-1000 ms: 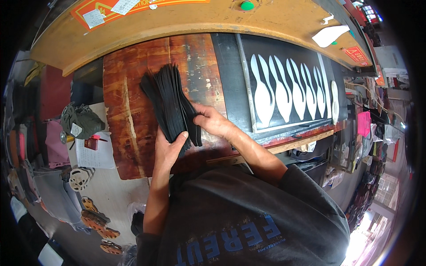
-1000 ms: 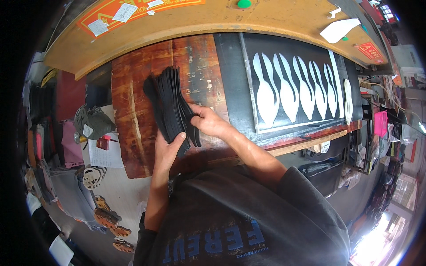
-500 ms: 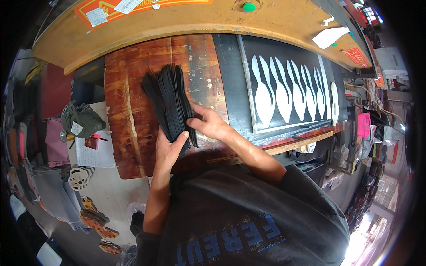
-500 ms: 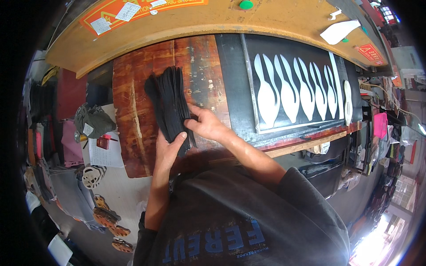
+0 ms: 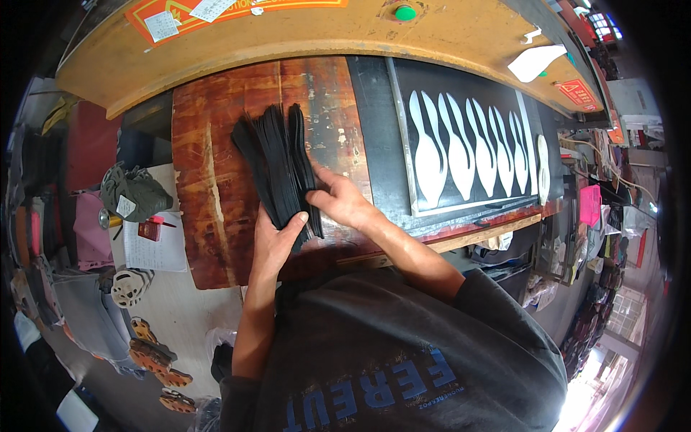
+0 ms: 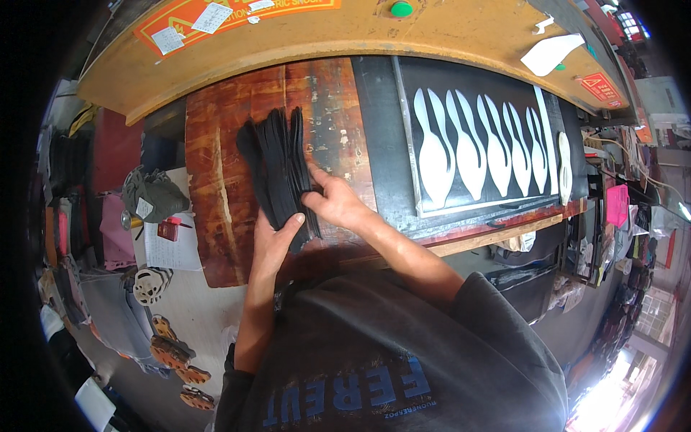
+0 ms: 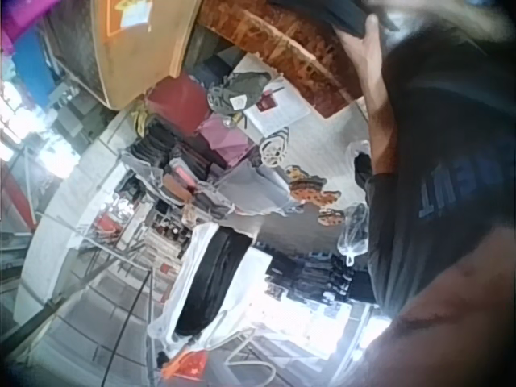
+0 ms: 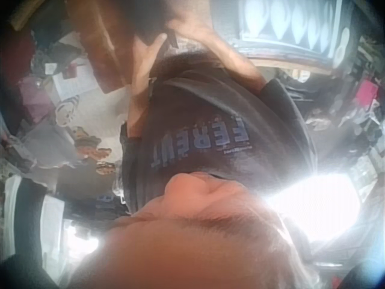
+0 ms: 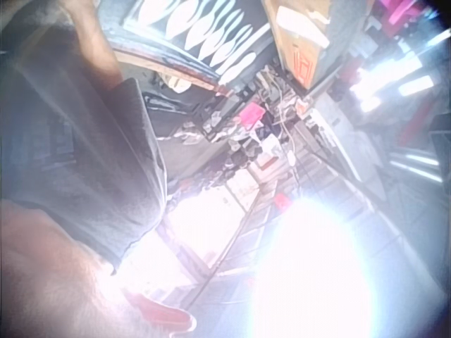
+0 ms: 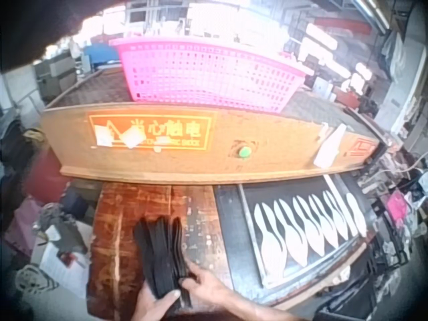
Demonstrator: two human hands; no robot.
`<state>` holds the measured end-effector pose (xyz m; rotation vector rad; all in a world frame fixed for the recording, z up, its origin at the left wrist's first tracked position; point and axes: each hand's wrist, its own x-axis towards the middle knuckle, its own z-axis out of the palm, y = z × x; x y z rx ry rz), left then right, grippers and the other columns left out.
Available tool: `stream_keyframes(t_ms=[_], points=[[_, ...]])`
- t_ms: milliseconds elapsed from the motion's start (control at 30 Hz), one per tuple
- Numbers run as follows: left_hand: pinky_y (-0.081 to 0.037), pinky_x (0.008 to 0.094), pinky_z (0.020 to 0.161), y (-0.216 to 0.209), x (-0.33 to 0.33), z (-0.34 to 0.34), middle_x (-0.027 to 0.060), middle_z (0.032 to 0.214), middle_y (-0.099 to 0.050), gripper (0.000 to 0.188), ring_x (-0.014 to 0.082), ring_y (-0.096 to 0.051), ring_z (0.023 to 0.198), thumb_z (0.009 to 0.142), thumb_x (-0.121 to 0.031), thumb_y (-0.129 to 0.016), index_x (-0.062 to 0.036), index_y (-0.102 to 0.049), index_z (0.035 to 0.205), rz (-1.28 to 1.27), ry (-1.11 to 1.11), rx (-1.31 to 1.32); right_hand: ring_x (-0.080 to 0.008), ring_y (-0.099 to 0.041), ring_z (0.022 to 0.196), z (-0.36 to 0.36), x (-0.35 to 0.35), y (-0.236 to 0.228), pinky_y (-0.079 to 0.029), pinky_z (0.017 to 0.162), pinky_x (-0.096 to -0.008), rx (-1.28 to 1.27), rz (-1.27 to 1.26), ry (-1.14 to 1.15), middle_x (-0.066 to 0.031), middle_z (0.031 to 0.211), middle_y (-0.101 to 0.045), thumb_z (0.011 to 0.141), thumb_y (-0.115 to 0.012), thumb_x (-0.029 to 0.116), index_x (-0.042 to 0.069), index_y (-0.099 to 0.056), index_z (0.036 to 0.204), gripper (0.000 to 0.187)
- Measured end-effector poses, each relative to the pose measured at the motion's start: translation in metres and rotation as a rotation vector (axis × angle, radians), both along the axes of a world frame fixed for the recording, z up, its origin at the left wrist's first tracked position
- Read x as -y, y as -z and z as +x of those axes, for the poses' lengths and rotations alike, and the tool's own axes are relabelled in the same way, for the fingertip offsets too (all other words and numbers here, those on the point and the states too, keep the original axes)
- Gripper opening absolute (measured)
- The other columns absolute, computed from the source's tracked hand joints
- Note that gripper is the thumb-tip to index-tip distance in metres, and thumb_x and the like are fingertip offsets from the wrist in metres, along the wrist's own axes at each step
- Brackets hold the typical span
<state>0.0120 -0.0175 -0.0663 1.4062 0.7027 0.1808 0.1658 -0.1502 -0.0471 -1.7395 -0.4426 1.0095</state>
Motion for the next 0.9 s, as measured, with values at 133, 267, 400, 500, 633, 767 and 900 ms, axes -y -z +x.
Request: stream_keyframes(t_ms=[133,267,400,500,633,767,900], points=[[-0.056,0.0352,0.100,0.001,0.000,0.001,0.0116,0.129,-0.068,0.064,0.0186,-0.066,0.115,0.091,-0.006,-0.083,0.0035,-0.052,0.146,-0.015,0.011,-0.016,-0.0253,-0.069,0.124,-0.005,-0.004,0.005,-0.055,0.106,-0.0367,0.048,0.136,0.015,-0.0249,0.137,-0.071,0.092,-0.085,0.016,-0.017,-0.033,0.161,0.093],[-0.055,0.0354,0.101,0.005,0.001,-0.001,0.0115,0.129,-0.068,0.064,0.0186,-0.066,0.114,0.091,-0.007,-0.084,0.0036,-0.052,0.146,-0.013,0.001,0.019,-0.0215,-0.069,0.120,0.000,-0.001,0.003,-0.056,0.104,-0.0357,-0.064,0.167,-0.008,-0.0216,0.132,-0.073,0.094,-0.081,0.010,-0.016,-0.038,0.159,0.082],[-0.054,0.0361,0.103,0.008,-0.001,-0.003,0.0121,0.130,-0.068,0.065,0.0197,-0.065,0.117,0.091,-0.009,-0.085,0.0037,-0.052,0.146,0.003,0.004,0.036,-0.0201,-0.071,0.112,0.005,0.002,-0.006,-0.058,0.100,-0.0360,-0.060,0.090,-0.044,-0.0193,0.123,-0.077,0.095,-0.073,0.003,-0.009,-0.050,0.155,0.066],[-0.053,0.0376,0.104,0.007,-0.002,-0.001,0.0138,0.131,-0.067,0.064,0.0215,-0.065,0.118,0.090,-0.011,-0.083,0.0040,-0.053,0.145,0.035,-0.009,0.038,-0.0178,-0.071,0.109,0.011,0.003,-0.007,-0.057,0.098,-0.0343,0.077,-0.024,0.020,-0.0162,0.119,-0.078,0.092,-0.065,0.000,-0.002,-0.053,0.156,0.065],[-0.052,0.0397,0.104,-0.002,0.001,0.004,0.0156,0.130,-0.067,0.064,0.0241,-0.066,0.117,0.087,-0.011,-0.078,0.0043,-0.054,0.145,0.109,-0.051,-0.055,-0.0198,-0.074,0.103,0.034,0.019,0.004,-0.058,0.093,-0.0345,0.050,-0.048,0.222,-0.0137,0.111,-0.078,0.089,-0.058,-0.002,-0.004,-0.066,0.141,0.053],[-0.052,0.0406,0.103,-0.009,0.003,0.005,0.0170,0.127,-0.068,0.066,0.0261,-0.067,0.115,0.084,-0.012,-0.075,0.0038,-0.055,0.144,0.121,-0.096,-0.110,-0.0234,-0.073,0.108,0.057,0.062,0.002,-0.058,0.097,-0.0326,-0.217,0.134,0.461,-0.0154,0.117,-0.077,0.091,-0.059,0.001,-0.009,-0.058,0.147,0.057],[-0.050,0.0433,0.108,-0.009,0.003,0.007,0.0233,0.135,-0.065,0.075,0.0320,-0.065,0.123,0.082,-0.015,-0.078,0.0052,-0.050,0.148,0.126,-0.048,-0.178,-0.0377,-0.070,0.122,0.061,0.077,-0.034,-0.056,0.105,-0.0407,0.770,-0.506,0.041,-0.0303,0.138,-0.066,0.094,-0.075,0.028,-0.012,-0.050,0.152,0.074]])
